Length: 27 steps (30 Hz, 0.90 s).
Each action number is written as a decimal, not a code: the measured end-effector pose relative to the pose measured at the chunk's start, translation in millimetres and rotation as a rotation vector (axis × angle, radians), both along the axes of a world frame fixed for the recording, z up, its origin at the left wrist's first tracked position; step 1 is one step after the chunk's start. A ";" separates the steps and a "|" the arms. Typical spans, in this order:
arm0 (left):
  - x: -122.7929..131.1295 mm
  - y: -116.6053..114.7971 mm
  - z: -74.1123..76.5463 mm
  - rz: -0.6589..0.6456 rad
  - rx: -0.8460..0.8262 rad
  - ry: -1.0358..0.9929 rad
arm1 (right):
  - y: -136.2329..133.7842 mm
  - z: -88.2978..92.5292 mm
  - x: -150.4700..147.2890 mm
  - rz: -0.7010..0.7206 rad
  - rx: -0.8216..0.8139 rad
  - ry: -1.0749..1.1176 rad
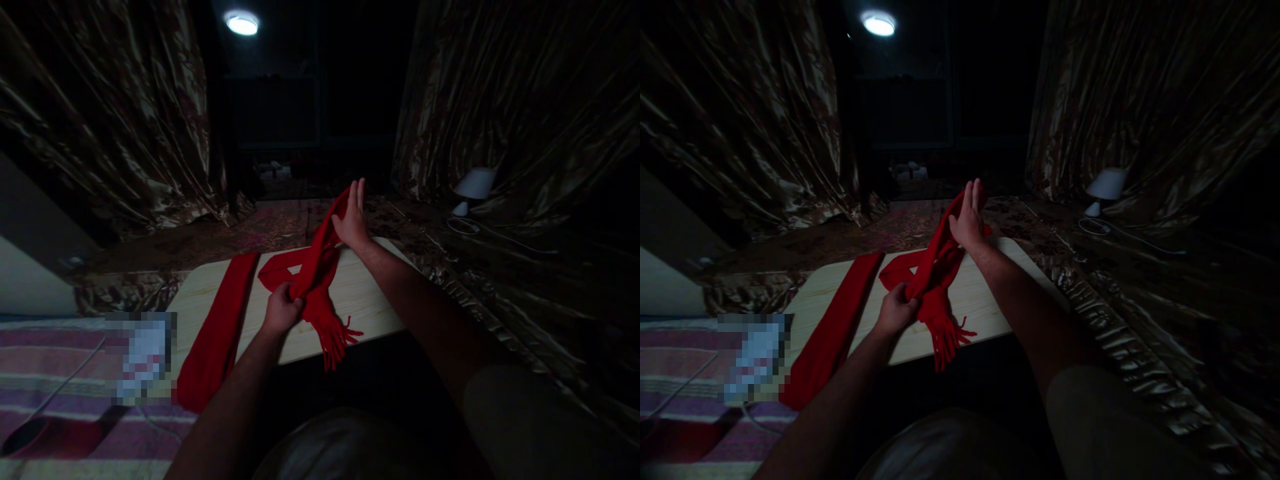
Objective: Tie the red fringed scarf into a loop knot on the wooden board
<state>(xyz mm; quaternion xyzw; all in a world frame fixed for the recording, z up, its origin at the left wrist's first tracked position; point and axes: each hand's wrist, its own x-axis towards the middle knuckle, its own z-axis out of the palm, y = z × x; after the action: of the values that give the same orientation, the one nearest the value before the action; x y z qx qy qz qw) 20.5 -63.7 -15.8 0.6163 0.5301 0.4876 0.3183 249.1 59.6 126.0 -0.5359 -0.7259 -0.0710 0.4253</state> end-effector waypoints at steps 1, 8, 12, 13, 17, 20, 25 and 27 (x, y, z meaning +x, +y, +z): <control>-0.4 0.4 -0.8 0.002 0.009 0.016 | -5.2 -0.6 4.2 -0.015 0.031 0.009; -3.0 3.3 -5.2 0.019 0.061 0.150 | -21.4 -38.0 15.1 0.058 -0.131 -0.116; -5.0 6.0 -9.2 0.016 0.107 0.219 | -26.1 -72.4 7.5 0.202 -0.411 -0.364; -5.3 6.1 -9.3 0.012 0.120 0.228 | -28.5 -79.5 4.7 0.223 -0.437 -0.399; -5.7 4.4 -6.6 -0.012 0.129 0.210 | -39.3 -93.8 -6.7 0.297 -0.420 -0.442; -6.9 3.6 -5.4 -0.021 0.068 0.141 | -45.9 -87.9 -12.8 0.314 -0.378 -0.318; -9.2 7.3 -9.8 -0.014 -0.042 -0.022 | -64.7 -61.4 -11.9 0.366 -0.416 0.115; -8.7 8.6 -11.3 -0.038 -0.047 -0.084 | -79.7 -51.0 -8.1 0.579 -0.555 0.205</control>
<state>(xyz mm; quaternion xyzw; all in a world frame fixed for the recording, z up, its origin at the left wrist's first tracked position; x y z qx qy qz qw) 11.8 -55.0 -27.1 0.5977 0.5159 0.4942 0.3639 241.0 -20.1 74.9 -0.4083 -0.7920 0.3036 0.3373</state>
